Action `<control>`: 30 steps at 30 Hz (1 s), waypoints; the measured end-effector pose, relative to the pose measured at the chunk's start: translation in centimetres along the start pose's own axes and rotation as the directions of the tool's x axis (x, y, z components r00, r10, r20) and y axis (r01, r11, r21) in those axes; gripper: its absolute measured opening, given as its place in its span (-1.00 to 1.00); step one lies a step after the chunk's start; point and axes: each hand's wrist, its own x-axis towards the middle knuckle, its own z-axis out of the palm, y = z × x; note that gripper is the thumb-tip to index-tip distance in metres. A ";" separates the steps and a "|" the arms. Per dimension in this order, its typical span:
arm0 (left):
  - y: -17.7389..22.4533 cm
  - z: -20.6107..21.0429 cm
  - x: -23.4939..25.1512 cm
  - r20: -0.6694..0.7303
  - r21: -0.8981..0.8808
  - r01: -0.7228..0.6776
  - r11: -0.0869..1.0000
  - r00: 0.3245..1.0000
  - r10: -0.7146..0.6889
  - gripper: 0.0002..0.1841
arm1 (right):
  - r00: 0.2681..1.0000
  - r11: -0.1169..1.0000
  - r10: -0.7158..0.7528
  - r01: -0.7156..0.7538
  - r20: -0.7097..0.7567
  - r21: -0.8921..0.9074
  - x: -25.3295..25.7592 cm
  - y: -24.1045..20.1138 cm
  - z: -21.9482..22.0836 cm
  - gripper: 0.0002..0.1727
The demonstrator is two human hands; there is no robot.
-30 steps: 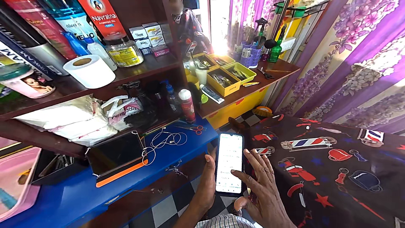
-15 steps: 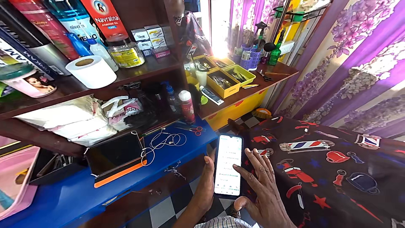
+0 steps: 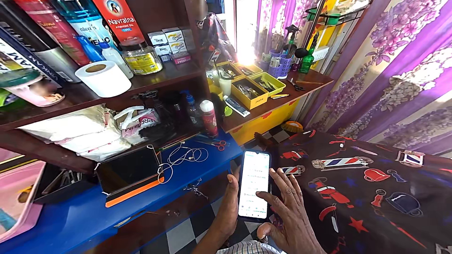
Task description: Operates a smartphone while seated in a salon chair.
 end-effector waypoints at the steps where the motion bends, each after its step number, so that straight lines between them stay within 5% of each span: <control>1: 0.0 0.0 0.0 -0.001 -0.003 0.000 1.000 1.000 0.000 0.00 | 1.000 1.000 -0.002 0.002 -0.001 0.003 0.0 0.0 0.0 -0.12; 30: -0.3 -0.2 -0.3 -0.023 0.032 0.018 0.999 1.000 -0.018 0.01 | 1.000 0.997 0.028 -0.027 0.002 -0.073 2.4 0.2 -0.5 -0.27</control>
